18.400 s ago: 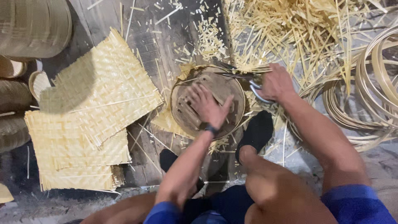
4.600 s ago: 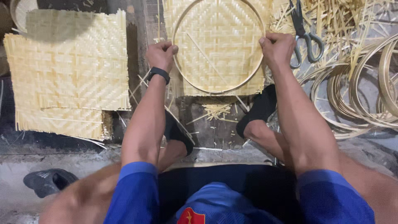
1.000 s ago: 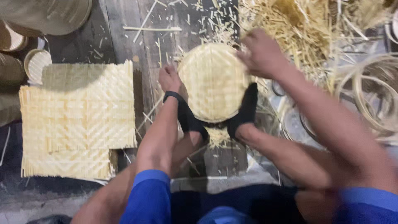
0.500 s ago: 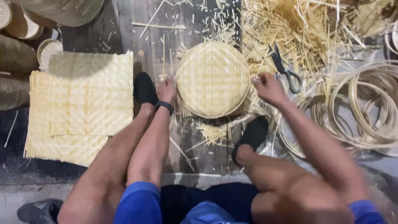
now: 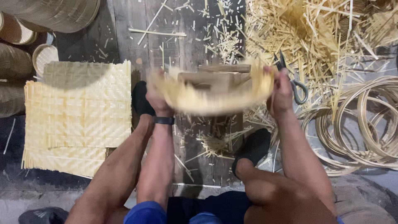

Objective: The person sits on the floor and repeatedly trims the edges of woven bamboo mats using shears. They place a circular bamboo frame onto a mat, flip it over, and cut the excess material around the frame's perimeter. The process is repeated for multiple mats, with the person handling the mats and frames by hand.

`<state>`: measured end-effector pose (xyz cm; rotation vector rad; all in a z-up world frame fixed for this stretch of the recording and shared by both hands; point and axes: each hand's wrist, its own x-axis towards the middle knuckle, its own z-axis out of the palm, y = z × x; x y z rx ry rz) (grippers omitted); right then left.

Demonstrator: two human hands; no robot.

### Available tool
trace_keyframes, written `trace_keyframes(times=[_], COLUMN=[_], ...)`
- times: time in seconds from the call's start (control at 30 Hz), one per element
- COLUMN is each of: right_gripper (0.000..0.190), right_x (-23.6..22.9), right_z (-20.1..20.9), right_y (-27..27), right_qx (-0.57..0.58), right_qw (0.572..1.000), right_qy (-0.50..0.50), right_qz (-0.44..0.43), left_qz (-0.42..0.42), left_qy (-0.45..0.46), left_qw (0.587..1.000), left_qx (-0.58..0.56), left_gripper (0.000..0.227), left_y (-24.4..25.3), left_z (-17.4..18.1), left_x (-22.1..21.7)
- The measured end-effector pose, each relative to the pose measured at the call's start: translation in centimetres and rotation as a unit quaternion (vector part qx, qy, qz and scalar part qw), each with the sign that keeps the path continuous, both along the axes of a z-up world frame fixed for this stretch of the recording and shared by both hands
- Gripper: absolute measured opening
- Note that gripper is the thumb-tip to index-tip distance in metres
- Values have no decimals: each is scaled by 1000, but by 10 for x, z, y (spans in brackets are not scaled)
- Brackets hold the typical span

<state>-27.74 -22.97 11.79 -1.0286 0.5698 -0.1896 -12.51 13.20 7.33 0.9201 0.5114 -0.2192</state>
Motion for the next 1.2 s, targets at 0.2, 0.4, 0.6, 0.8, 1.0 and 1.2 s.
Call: trace_keyframes(times=[0.2,0.4,0.6,0.8,1.0,1.2], right_gripper=[55,45,74,74,75,29], right_x=[-6,-23,44,18,-6,-43], right_z=[-43,-55,-10,15,-24,-67], right_y=[23,43,67,69,82,8], right_qx=[-51,-575,-680,-667,-615,-537], right_qw=[992,814,675,688,749,833], right_qy=[114,66,-79,-50,22,132], right_qz=[11,53,275,282,244,18], left_qz=[-141,-171,-229,-235,-329,-340], left_qy=[107,-65,-112,-223,-257,-241], left_qw=[983,681,660,664,545,558], left_qx=[57,709,706,674,727,718], left_gripper=[47,60,99,85,79,83], left_y=[-13,-45,-110,-92,-91,-106], left_z=[-15,-25,-3,24,12,5], left_x=[-18,-65,-124,-122,-119,-123])
